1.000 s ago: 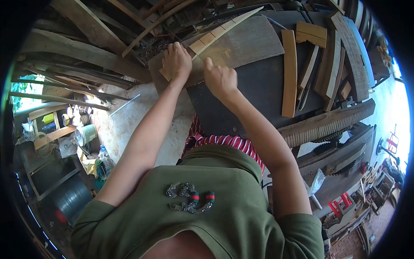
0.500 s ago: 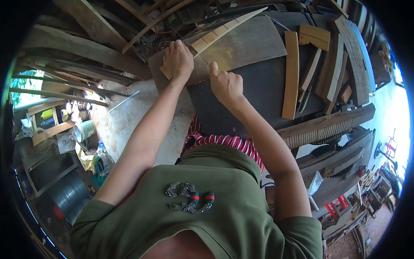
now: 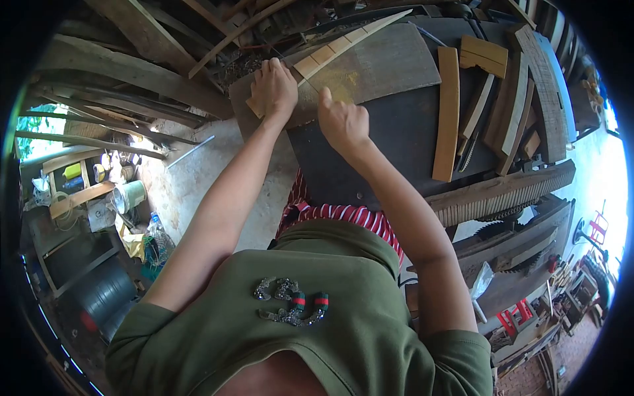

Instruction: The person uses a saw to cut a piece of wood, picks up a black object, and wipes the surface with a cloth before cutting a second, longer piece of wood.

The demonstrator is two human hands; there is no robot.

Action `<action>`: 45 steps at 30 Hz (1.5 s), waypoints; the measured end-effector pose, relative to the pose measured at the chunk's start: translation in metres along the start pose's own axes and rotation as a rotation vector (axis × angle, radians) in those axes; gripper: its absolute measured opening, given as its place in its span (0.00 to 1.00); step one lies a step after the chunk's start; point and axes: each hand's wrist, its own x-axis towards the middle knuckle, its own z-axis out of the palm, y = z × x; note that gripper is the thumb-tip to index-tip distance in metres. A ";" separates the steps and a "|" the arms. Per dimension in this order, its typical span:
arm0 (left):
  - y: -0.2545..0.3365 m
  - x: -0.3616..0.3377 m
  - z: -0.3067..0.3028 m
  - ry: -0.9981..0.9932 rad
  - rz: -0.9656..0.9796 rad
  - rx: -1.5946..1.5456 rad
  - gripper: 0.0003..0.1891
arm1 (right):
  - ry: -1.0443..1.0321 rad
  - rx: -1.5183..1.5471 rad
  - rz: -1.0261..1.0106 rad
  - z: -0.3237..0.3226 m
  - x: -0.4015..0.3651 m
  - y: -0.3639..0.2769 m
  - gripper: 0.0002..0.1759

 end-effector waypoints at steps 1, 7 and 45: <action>0.001 -0.001 -0.001 0.000 0.004 0.000 0.11 | 0.002 0.001 0.003 0.004 0.010 -0.002 0.08; 0.001 0.001 -0.002 -0.022 0.006 -0.010 0.10 | 0.103 0.007 -0.033 0.013 0.032 -0.007 0.09; 0.000 0.001 -0.003 -0.021 0.011 0.006 0.11 | 0.061 0.011 -0.035 0.004 0.016 -0.003 0.06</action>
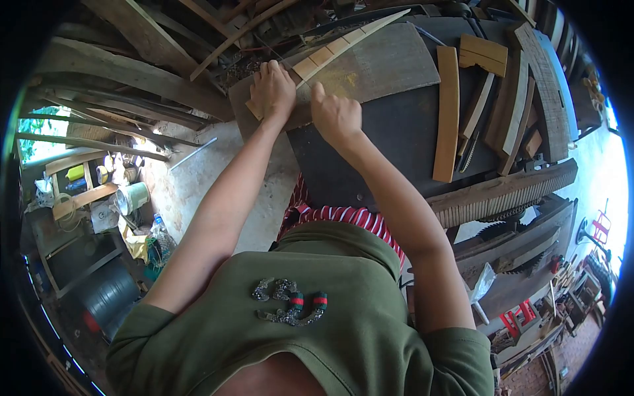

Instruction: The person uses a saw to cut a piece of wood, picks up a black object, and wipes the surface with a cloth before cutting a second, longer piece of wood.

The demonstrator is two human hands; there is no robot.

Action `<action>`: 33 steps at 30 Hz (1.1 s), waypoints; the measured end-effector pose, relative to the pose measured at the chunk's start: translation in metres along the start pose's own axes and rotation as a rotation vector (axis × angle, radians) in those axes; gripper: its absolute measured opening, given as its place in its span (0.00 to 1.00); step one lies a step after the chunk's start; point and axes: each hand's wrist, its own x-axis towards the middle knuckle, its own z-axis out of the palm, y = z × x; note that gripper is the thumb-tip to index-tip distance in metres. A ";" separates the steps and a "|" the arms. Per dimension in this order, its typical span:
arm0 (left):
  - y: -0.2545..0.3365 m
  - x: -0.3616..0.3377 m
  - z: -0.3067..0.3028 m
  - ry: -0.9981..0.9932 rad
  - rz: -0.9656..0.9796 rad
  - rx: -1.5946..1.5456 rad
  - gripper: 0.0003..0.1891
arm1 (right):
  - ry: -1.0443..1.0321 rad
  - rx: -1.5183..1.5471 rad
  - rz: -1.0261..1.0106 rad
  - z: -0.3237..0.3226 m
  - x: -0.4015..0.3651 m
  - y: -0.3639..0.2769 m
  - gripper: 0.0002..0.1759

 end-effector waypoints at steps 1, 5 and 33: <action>0.000 -0.001 0.001 0.011 -0.003 0.013 0.11 | -0.066 0.007 0.031 -0.005 -0.016 0.005 0.08; -0.002 -0.002 0.004 0.021 -0.005 0.014 0.11 | -0.120 0.005 0.034 -0.006 -0.023 0.006 0.10; 0.000 0.001 0.004 0.022 0.000 -0.004 0.11 | -0.058 0.010 0.045 0.008 0.007 0.002 0.09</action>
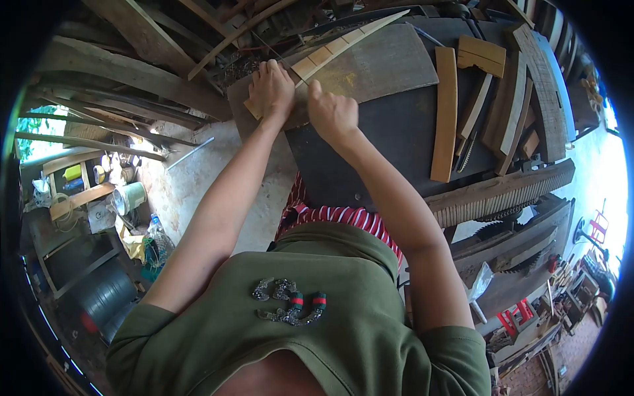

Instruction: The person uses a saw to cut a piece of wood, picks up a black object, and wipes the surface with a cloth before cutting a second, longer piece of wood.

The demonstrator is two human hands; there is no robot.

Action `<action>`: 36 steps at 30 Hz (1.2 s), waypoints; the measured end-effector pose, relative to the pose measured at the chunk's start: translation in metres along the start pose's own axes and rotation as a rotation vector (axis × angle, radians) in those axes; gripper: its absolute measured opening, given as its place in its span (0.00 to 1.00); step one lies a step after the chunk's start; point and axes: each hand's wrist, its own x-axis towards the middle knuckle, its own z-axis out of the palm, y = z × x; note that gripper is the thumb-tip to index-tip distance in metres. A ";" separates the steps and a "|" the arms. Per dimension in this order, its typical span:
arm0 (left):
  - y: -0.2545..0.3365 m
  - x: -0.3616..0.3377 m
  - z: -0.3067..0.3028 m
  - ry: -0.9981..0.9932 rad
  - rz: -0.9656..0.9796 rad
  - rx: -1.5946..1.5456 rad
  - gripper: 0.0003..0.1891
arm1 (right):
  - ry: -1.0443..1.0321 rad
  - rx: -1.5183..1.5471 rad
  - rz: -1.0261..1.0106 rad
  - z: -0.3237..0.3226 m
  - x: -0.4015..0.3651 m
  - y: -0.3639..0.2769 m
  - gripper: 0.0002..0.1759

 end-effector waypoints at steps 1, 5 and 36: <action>-0.002 -0.001 0.000 -0.004 -0.002 0.006 0.11 | 0.037 0.011 -0.022 0.005 0.011 -0.005 0.09; 0.000 0.000 0.000 0.007 0.010 0.001 0.11 | 0.069 0.022 -0.042 -0.001 -0.002 -0.001 0.08; -0.001 -0.002 -0.001 0.008 -0.019 0.019 0.11 | -0.013 -0.015 -0.002 -0.011 -0.027 0.000 0.07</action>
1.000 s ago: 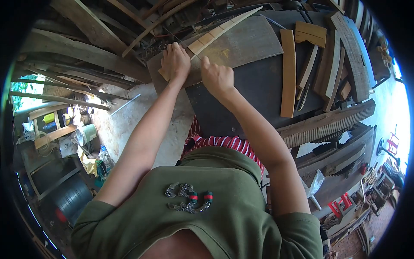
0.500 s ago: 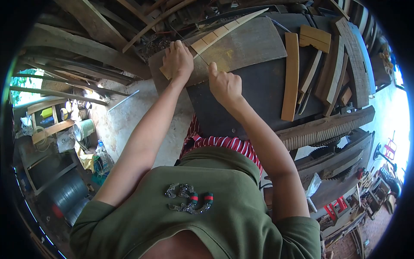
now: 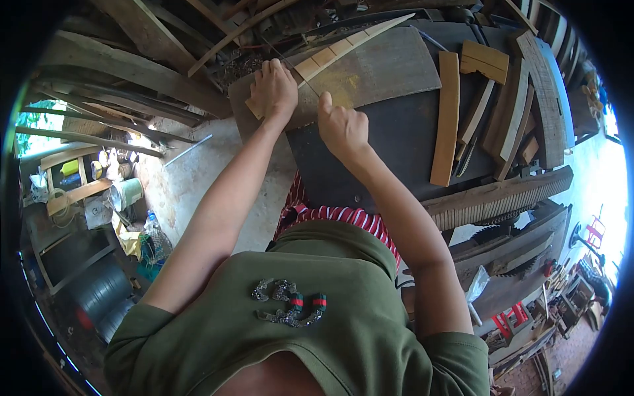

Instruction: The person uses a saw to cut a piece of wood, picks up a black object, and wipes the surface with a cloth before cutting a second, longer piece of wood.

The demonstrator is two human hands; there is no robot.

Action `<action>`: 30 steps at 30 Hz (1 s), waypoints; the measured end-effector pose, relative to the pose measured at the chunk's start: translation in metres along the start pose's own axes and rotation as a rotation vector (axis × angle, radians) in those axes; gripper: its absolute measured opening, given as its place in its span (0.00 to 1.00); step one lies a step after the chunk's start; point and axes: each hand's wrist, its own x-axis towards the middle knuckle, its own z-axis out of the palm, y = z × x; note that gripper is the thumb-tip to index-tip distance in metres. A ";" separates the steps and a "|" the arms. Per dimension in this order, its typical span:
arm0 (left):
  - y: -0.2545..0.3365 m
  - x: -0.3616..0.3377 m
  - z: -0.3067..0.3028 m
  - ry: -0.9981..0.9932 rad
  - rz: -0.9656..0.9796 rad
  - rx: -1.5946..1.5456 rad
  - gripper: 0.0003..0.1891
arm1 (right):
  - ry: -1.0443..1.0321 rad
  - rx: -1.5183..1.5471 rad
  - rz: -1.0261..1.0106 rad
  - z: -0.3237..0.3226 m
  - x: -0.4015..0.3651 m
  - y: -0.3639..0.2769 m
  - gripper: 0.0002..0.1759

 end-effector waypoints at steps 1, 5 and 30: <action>0.001 0.000 -0.001 -0.007 0.002 -0.005 0.11 | -0.001 0.001 0.002 0.002 0.005 -0.001 0.07; 0.001 0.000 -0.004 -0.019 0.002 -0.015 0.11 | 0.108 0.022 -0.041 0.012 0.041 -0.012 0.07; 0.000 0.001 -0.001 0.012 0.021 -0.030 0.11 | 0.080 -0.013 -0.037 0.013 0.040 -0.007 0.10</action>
